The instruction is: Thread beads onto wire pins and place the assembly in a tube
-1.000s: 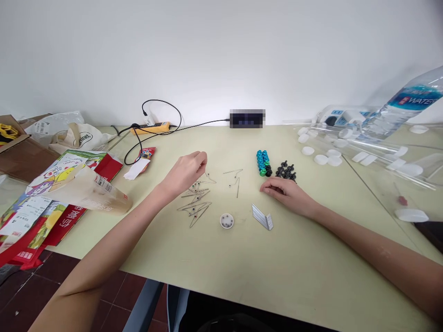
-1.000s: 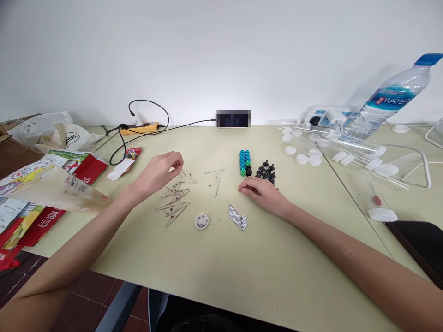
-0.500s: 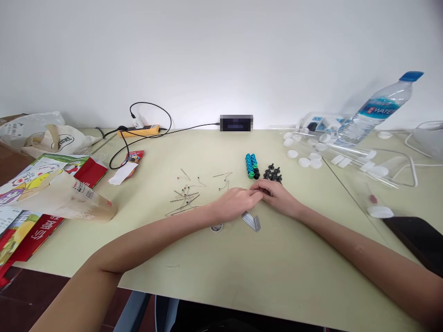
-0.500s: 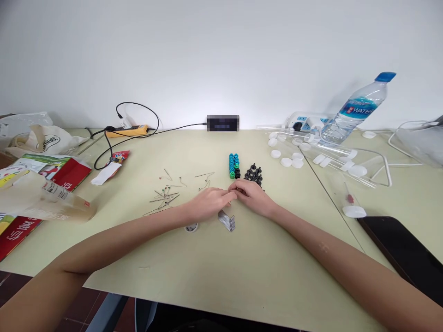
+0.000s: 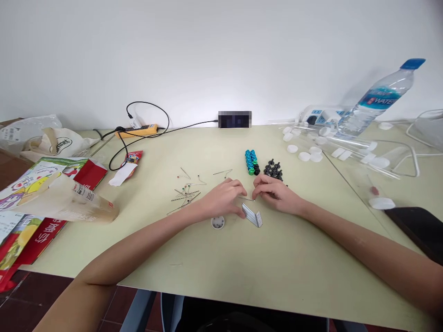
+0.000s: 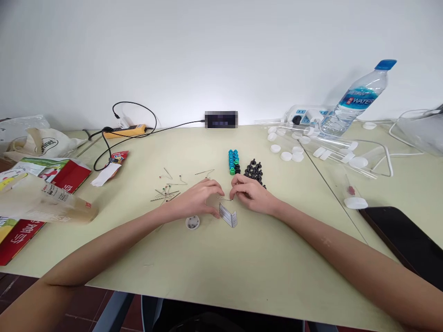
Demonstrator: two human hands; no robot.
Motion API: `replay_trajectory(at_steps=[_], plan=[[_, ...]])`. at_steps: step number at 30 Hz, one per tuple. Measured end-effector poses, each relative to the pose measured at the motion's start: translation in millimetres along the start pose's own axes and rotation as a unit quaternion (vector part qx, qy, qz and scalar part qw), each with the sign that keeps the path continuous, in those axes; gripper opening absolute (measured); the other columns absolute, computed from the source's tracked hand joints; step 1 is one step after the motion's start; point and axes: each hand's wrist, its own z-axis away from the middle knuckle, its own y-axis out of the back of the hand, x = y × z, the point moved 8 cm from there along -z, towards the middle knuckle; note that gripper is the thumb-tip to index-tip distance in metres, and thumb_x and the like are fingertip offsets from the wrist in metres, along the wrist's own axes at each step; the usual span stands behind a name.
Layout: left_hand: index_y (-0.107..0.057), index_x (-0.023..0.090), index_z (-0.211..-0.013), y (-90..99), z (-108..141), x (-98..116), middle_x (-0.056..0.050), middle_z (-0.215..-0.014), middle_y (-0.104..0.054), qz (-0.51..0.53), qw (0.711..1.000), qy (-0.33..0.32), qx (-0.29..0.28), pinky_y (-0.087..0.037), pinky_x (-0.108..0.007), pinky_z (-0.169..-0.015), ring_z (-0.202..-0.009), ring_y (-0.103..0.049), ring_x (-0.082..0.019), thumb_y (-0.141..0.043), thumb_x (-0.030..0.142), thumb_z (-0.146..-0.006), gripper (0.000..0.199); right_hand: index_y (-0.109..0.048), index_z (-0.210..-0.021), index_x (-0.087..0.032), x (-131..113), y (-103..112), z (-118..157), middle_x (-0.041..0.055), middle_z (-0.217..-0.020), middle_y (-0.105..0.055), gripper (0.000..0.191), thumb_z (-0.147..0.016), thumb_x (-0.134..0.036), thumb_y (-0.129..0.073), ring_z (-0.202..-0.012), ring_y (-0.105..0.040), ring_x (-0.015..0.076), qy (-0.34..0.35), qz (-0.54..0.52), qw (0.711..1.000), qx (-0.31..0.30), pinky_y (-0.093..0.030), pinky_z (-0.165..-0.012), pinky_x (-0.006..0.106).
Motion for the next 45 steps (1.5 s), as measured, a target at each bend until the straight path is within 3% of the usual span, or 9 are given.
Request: replay_trajectory(at_steps=[9, 20, 29, 32, 35, 37, 40, 45], plan=[[-0.058, 0.020, -0.096, -11.9, -2, 11, -0.003, -0.099, -0.055, 0.000, 1.000, 0.006, -0.016, -0.038, -0.027, -0.078, -0.100, -0.048, -0.020, -0.064, 0.043, -0.075, 0.032, -0.069, -0.082, -0.020, -4, -7, 1, 0.0035, -0.086, -0.049, 0.032, -0.079, -0.002, -0.042, -0.070, -0.049, 0.0128, 0.031, -0.053, 0.996, -0.059, -0.037, -0.060, 0.025], [-0.059, 0.019, -0.088, -12.3, -3, 10, -0.002, -0.091, -0.054, -0.006, 1.000, -0.003, -0.017, -0.038, -0.027, -0.076, -0.093, -0.049, -0.019, -0.066, 0.041, -0.074, 0.026, -0.070, -0.086, -0.018, -7, -13, 3, 0.0040, -0.087, -0.049, 0.031, -0.082, -0.004, -0.043, -0.070, -0.050, 0.0120, 0.040, -0.118, 0.985, -0.120, -0.037, -0.059, 0.024], [-0.058, 0.020, -0.089, -11.3, 1, 15, -0.002, -0.093, -0.053, -0.006, 1.000, -0.016, -0.021, -0.038, -0.027, -0.078, -0.095, -0.048, -0.018, -0.063, 0.038, -0.078, 0.023, -0.068, -0.086, -0.017, -7, -15, 3, 0.0053, -0.089, -0.050, 0.027, -0.090, -0.016, -0.042, -0.071, -0.051, 0.0127, 0.036, -0.138, 0.980, -0.140, -0.038, -0.060, 0.024], [-0.058, 0.020, -0.092, -10.5, 2, 17, -0.003, -0.094, -0.053, -0.012, 0.999, -0.027, -0.017, -0.038, -0.028, -0.079, -0.095, -0.048, -0.019, -0.061, 0.039, -0.079, 0.023, -0.064, -0.093, -0.016, -15, -16, 2, 0.0071, -0.094, -0.053, 0.027, -0.093, -0.029, -0.041, -0.079, -0.054, 0.0154, 0.051, -0.138, 0.976, -0.163, -0.041, -0.069, 0.027], [-0.058, 0.019, -0.091, -10.0, 2, 17, -0.003, -0.094, -0.052, -0.011, 0.999, -0.038, -0.023, -0.038, -0.028, -0.080, -0.094, -0.049, -0.018, -0.058, 0.039, -0.081, 0.022, -0.059, -0.102, -0.017, -26, -17, 2, 0.0082, -0.101, -0.053, 0.035, -0.087, -0.048, -0.050, -0.091, -0.052, 0.0203, 0.076, -0.096, 0.973, -0.195, -0.040, -0.080, 0.032], [-0.058, 0.019, -0.090, -9.4, 1, 14, -0.003, -0.095, -0.052, -0.001, 0.999, -0.032, -0.029, -0.038, -0.028, -0.080, -0.094, -0.049, -0.018, -0.059, 0.040, -0.079, 0.024, -0.056, -0.104, -0.017, -29, -19, 2, 0.0086, -0.104, -0.052, 0.046, -0.077, -0.055, -0.060, -0.092, -0.051, 0.0226, 0.075, -0.030, 0.976, -0.204, -0.039, -0.080, 0.033], [-0.058, 0.019, -0.089, -8.0, 0, 10, -0.003, -0.098, -0.052, 0.012, 0.999, -0.023, -0.031, -0.038, -0.028, -0.080, -0.096, -0.049, -0.019, -0.061, 0.042, -0.077, 0.026, -0.055, -0.103, -0.017, -29, -23, 4, 0.0089, -0.103, -0.051, 0.051, -0.071, -0.057, -0.064, -0.088, -0.049, 0.0233, 0.068, 0.051, 0.975, -0.204, -0.038, -0.077, 0.034], [-0.057, 0.019, -0.090, -7.2, 1, 10, -0.004, -0.098, -0.052, 0.012, 0.999, -0.029, -0.028, -0.038, -0.030, -0.081, -0.095, -0.049, -0.019, -0.060, 0.041, -0.078, 0.026, -0.055, -0.099, -0.017, -33, -25, 6, 0.0081, -0.100, -0.052, 0.038, -0.077, -0.048, -0.061, -0.086, -0.049, 0.0218, 0.091, 0.067, 0.974, -0.196, -0.037, -0.078, 0.034]])
